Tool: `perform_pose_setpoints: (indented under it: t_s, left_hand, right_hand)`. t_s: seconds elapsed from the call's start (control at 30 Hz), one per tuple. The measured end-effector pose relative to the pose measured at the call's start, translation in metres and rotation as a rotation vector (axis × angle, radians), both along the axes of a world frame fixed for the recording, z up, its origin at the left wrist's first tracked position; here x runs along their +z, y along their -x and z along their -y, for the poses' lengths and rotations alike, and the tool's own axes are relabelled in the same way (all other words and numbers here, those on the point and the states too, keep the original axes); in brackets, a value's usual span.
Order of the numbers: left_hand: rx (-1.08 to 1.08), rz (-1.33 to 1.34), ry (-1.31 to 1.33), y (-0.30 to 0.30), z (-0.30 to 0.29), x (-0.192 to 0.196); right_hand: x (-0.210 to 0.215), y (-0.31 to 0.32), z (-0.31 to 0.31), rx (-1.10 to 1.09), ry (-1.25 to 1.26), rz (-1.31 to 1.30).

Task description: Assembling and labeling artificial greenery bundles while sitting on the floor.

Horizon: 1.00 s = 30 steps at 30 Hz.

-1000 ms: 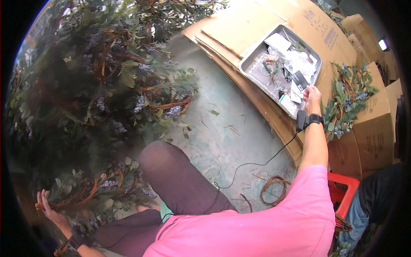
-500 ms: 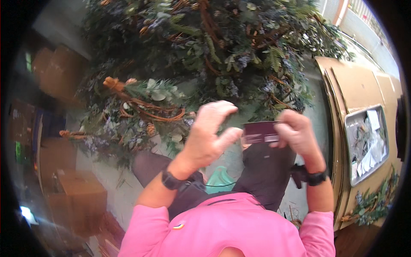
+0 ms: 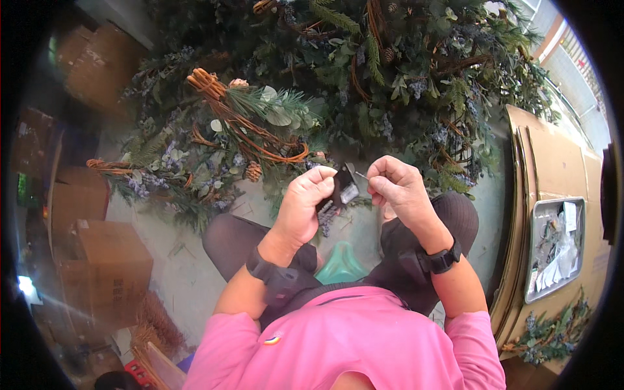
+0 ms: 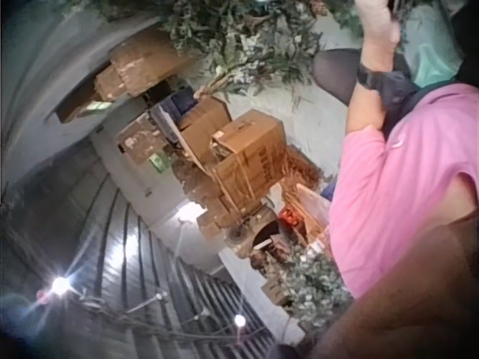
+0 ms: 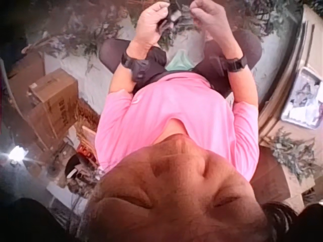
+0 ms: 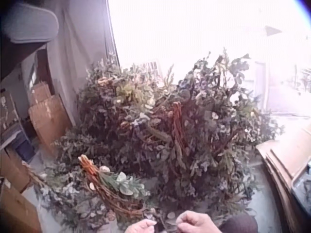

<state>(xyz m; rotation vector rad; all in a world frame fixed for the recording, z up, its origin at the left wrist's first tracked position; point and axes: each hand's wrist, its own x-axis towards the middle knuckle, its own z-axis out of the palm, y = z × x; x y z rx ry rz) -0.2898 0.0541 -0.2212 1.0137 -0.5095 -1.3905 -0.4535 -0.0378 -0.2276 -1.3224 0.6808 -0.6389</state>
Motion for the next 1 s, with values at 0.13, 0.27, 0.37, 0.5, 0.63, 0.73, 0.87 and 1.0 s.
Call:
perform_pose_setpoints:
  t_s: [0.13, 0.27, 0.37, 0.5, 0.63, 0.73, 0.87, 1.0]
  left_hand:
    - [-0.209, -0.735, 0.137, -0.011, 0.0, -0.017]
    - [-0.238, -0.776, 0.126, -0.004, 0.004, -0.018]
    - [-0.239, -0.729, 0.096, -0.002, 0.008, -0.021]
    - [-0.233, -0.617, 0.059, 0.003, 0.012, -0.021]
    - [-0.225, -0.521, 0.017, 0.009, 0.015, -0.017]
    - [-0.197, -0.385, -0.008, 0.014, 0.017, -0.016]
    - [-0.167, -0.173, 0.021, 0.013, 0.016, -0.015]
    - [0.004, 0.219, -0.01, 0.021, 0.018, -0.014]
  right_hand:
    - [0.003, -0.01, -0.004, 0.009, 0.063, -0.026]
    - [0.005, -0.014, -0.004, -0.017, 0.139, -0.042]
    - [0.007, -0.016, -0.006, -0.045, 0.125, -0.003]
    - [0.011, -0.013, -0.003, -0.069, 0.109, 0.012]
    - [0.005, -0.01, 0.0, -0.049, 0.13, 0.0]
    - [0.007, -0.008, 0.002, -0.06, 0.115, 0.035]
    - [0.007, -0.007, 0.002, -0.075, 0.084, 0.035]
    - [0.007, -0.009, 0.002, -0.037, -0.034, 0.129]
